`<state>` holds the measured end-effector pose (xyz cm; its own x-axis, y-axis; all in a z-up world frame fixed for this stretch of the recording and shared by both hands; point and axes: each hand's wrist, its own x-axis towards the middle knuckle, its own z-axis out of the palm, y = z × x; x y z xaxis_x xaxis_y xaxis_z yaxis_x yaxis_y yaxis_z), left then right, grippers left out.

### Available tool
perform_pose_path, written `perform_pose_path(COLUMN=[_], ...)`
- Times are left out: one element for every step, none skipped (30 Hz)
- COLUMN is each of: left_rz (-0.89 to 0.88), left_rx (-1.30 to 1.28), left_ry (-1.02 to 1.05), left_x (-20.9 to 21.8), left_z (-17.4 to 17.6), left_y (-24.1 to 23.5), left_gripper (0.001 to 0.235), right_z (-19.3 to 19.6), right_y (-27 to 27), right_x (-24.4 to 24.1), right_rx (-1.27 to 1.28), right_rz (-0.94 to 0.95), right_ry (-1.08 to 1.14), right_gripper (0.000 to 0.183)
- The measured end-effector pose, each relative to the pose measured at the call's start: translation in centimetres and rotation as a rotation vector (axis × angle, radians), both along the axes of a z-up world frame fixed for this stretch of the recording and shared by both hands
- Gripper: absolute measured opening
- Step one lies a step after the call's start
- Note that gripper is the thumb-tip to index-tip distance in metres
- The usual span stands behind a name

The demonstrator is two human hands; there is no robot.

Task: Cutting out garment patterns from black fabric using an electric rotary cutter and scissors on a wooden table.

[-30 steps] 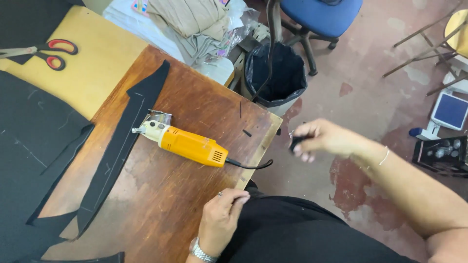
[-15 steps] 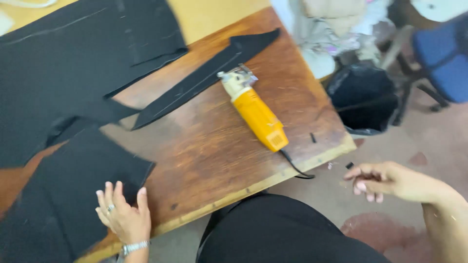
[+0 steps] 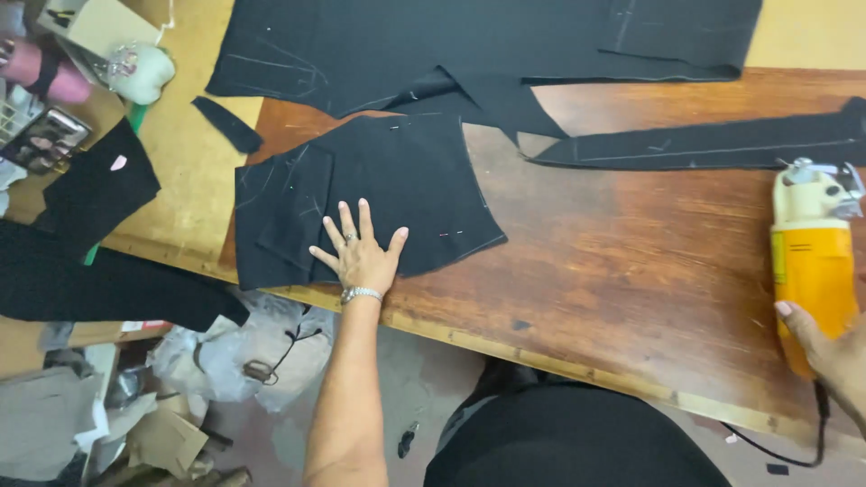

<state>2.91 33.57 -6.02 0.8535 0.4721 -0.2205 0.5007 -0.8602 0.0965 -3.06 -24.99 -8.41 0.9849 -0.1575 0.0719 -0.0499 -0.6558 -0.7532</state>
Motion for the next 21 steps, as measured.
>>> perform_pose_path(left_rz=[-0.025, -0.025, -0.024, -0.023, -0.046, -0.046, -0.05, -0.077, -0.068, -0.059, -0.089, -0.206, -0.303, -0.317, -0.541, -0.763, -0.754, -0.955, -1.158, -1.15, -1.241], left_rx=[-0.029, -0.029, -0.021, -0.014, -0.023, -0.003, 0.011, -0.005, 0.0, 0.005, -0.01, 0.102, 0.219, 0.208, 0.069, -0.077, -0.071, -0.145, -0.214, -0.2, -0.225], left_ry=[0.03, 0.026, 0.043, 0.06, 0.059, 0.057, 0.061, 0.067, 0.075, 0.082, 0.082, -0.194, -0.48, -0.489, -0.591, -0.69, -0.69, -0.723, -0.752, -0.754, -0.85], left_x=[0.9, 0.9, 1.2, 1.7, 2.0, 2.4, 2.6, 2.9, 3.3, 3.8, 3.7, 3.6, 3.4, 5.1, 5.6, 6.0, 6.9, 7.7, 8.8, 9.6, 10.5], left_z=[0.3, 0.4, 0.3, 0.2, 0.1, 0.0, -0.5, -0.2, -0.1, 0.0, -1.4, -2.7, -3.7, -2.7, -1.6, -0.4, -0.6, -0.7, -0.8, -0.5, -0.1], left_y=[1.3, 3.4, 5.1, 6.8, 8.4, 9.9, 11.1, 11.7, 12.2, 12.6, 11.5, 10.6, 10.0, 6.5, 3.2, -0.1, -2.7, -5.3, -7.8, -9.7, -11.4], left_gripper=[0.091, 0.091, 0.091, 0.091, 0.091, 0.091, 0.091, 0.091, 0.091, 0.092, 0.092, 0.077, 0.065, 0.065, 0.046, 0.028, 0.028, 0.025, 0.023, 0.023, 0.016], right_z=[-2.4, -1.6, -0.7, 0.2, 0.4, 0.5, 0.9, 2.2, 3.6, 4.9, 6.1, 7.4, 8.4, 8.2, 7.7, 7.2, 6.0, 4.9, 3.5, 1.6, -0.4], right_y=[-0.3, 1.1, 2.1, 3.1, 3.3, 3.4, 3.2, 4.1, 4.8, 5.5, 6.3, 7.1, 8.2, 8.0, 7.8, 7.6, 6.8, 5.9, 5.1, 3.7, 2.4], right_x=[0.2, 1.0, 1.4, 1.9, 2.4, 3.0, 3.0, 3.4, 3.6, 3.8, 4.0, 4.2, 5.1, 5.1, 4.8, 4.5, 4.0, 3.5, 3.2, 2.9, 3.0], right_rx=[0.084, 0.084, -0.042, -0.166, -0.177, -0.277, -0.383, -0.4, -0.636, -0.868, -0.88, -0.793, -0.694, -0.696, -0.688, -0.681, -0.681, -0.683, -0.679, -0.673, -0.534], right_rz=[-0.033, -0.033, -0.059, -0.084, -0.106, -0.156, -0.209, -0.234, -0.239, -0.241, -0.27, -0.329, -0.378, -0.398, -0.392, -0.386, -0.377, -0.343, -0.308, -0.298, -0.312], right_ry=[0.041, 0.037, -0.001, -0.038, -0.037, 0.012, 0.07, 0.08, 0.16, 0.246, 0.258, 0.422, 0.571, 0.57, 0.54, 0.51, 0.506, 0.389, 0.267, 0.258, 0.192], right_gripper=[0.055, 0.055, 0.067, 0.079, 0.079, 0.082, 0.086, 0.086, 0.095, 0.11, 0.11, 0.114, 0.118, 0.118, 0.119, 0.121, 0.121, 0.099, 0.078, 0.078, 0.08])
